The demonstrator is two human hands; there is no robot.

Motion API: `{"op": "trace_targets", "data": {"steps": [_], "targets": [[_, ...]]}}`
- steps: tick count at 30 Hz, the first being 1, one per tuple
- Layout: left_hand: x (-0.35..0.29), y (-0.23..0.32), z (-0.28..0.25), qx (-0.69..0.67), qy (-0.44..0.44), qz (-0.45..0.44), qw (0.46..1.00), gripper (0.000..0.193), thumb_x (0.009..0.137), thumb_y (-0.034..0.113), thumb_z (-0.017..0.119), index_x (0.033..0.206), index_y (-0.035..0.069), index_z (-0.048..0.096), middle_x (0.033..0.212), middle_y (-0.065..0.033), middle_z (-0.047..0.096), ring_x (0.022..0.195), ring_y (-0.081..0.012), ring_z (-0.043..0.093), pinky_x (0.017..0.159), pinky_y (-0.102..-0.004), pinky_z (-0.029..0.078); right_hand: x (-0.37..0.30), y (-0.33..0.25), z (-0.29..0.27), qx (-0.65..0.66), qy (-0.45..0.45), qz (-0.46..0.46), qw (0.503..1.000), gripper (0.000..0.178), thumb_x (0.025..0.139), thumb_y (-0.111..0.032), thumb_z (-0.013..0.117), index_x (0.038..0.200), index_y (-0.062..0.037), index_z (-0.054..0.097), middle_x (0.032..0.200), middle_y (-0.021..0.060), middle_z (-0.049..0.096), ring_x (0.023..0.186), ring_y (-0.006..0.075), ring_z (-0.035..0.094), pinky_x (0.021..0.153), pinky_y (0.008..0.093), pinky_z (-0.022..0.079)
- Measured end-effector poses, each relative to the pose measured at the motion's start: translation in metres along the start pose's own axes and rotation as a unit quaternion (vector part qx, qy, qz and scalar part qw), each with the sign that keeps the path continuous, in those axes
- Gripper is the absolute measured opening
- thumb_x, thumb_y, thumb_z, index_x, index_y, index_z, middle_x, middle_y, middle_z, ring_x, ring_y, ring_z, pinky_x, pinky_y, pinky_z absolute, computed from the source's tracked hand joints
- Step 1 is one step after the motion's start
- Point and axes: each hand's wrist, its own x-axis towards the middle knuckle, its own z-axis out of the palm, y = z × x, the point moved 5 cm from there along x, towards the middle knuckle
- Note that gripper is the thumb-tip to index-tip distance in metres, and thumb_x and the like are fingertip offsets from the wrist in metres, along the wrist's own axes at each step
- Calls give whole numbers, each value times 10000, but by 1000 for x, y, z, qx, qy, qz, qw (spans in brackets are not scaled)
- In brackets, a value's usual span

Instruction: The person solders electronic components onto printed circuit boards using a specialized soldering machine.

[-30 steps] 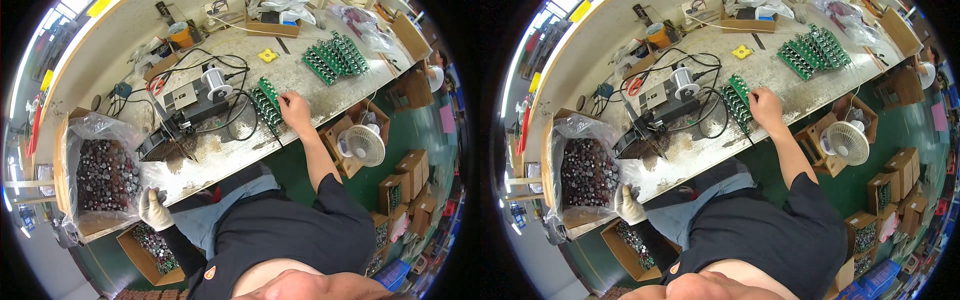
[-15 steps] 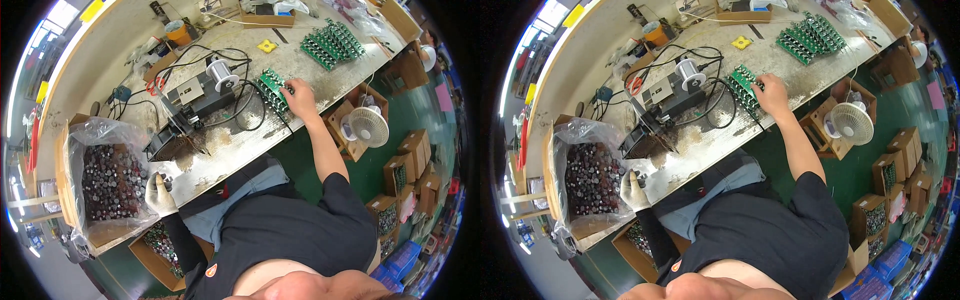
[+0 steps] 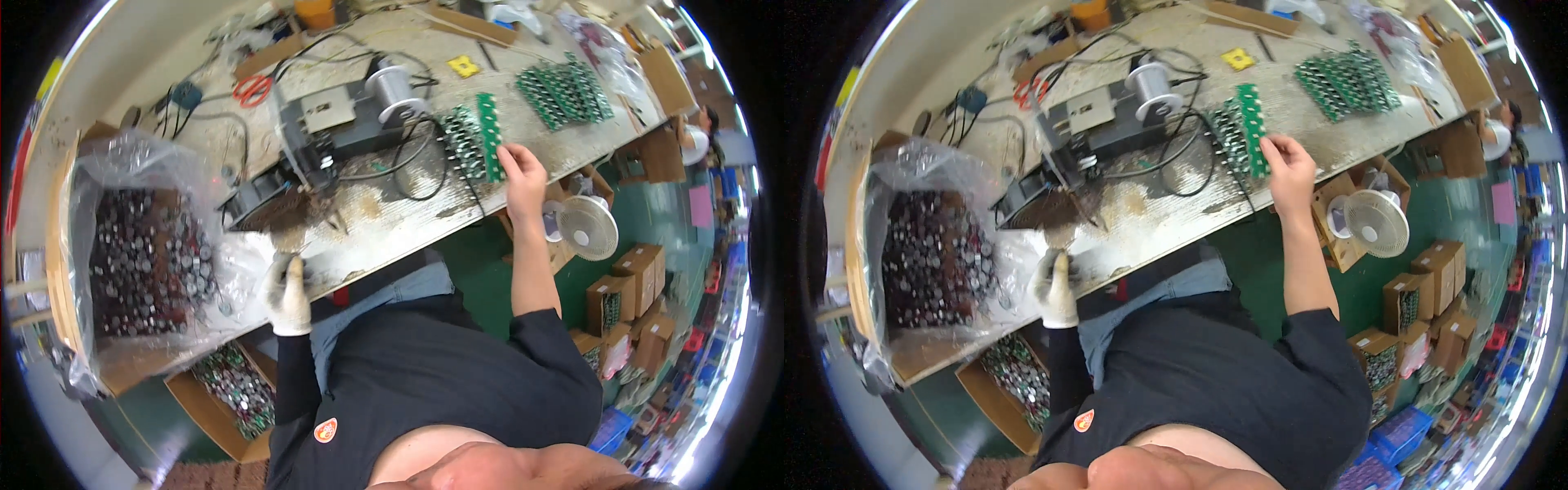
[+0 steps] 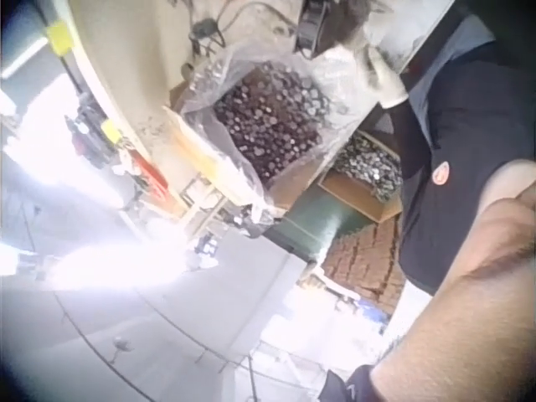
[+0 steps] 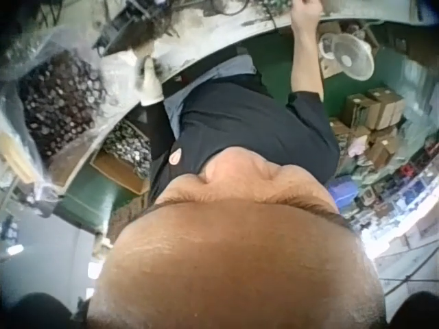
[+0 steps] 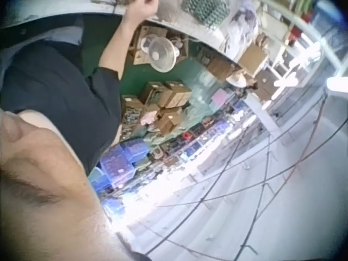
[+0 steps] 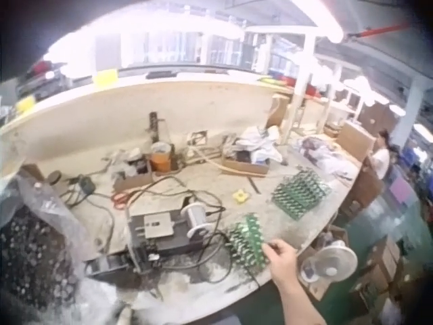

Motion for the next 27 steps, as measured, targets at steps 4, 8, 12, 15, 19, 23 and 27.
{"op": "trace_targets", "data": {"steps": [4, 8, 12, 15, 19, 23, 27], "targets": [[-15, 5, 17, -44, -39, -40, 997, 190, 889, 127, 623, 975, -42, 632, 822, -48, 625, 731, -112, 575, 685, -242, 454, -73, -3, 33, -51, -235, 86, 967, 35, 837, -8, 638, 840, 1, 604, 754, -33, 557, 668, 22, 487, 567, 185, 374], [-15, 6, 30, -111, -30, -107, 988, 191, 882, 133, 641, 955, -43, 636, 787, -35, 615, 685, -92, 572, 643, -220, 455, -115, 7, 69, -138, -324, 85, 932, 90, 793, 2, 668, 827, 37, 592, 785, 21, 563, 557, 42, 476, 501, 203, 373], [-12, 6, 30, -125, -42, -158, 979, 199, 875, 140, 653, 963, -37, 633, 761, -27, 613, 670, -86, 566, 624, -213, 449, -108, -8, 91, -320, -357, 0, 878, 279, 730, -107, 745, 938, 17, 607, 784, 68, 568, 487, 82, 432, 466, 249, 376], [-13, 5, 36, -140, -60, -165, 974, 189, 873, 136, 654, 948, -35, 625, 750, -35, 609, 646, -92, 562, 604, -219, 450, -99, -10, 112, -305, -360, -34, 881, 358, 722, -139, 748, 1019, -4, 602, 806, 79, 569, 477, 122, 441, 472, 262, 381], [-14, 11, 46, -141, -67, -182, 971, 186, 871, 133, 655, 950, -32, 620, 748, -34, 604, 637, -87, 558, 580, -216, 446, -104, 5, 121, -242, -442, -14, 863, 280, 776, -16, 670, 1045, 15, 596, 844, 62, 558, 517, 54, 435, 468, 212, 348], [-17, 13, 56, -130, -91, -219, 963, 193, 871, 147, 657, 949, -25, 616, 732, -25, 600, 606, -70, 538, 543, -201, 421, -119, 16, 116, -127, -390, 205, 889, 196, 816, -38, 639, 989, 16, 565, 805, 66, 604, 485, 45, 460, 465, 219, 357], [-16, 13, 62, -116, -98, -224, 963, 196, 868, 157, 661, 947, -18, 621, 719, -10, 597, 577, -57, 514, 520, -189, 397, -138, 20, 120, 12, -394, 277, 876, 243, 872, -46, 618, 1066, -9, 476, 882, 55, 590, 582, 57, 559, 484, 199, 440]]}}
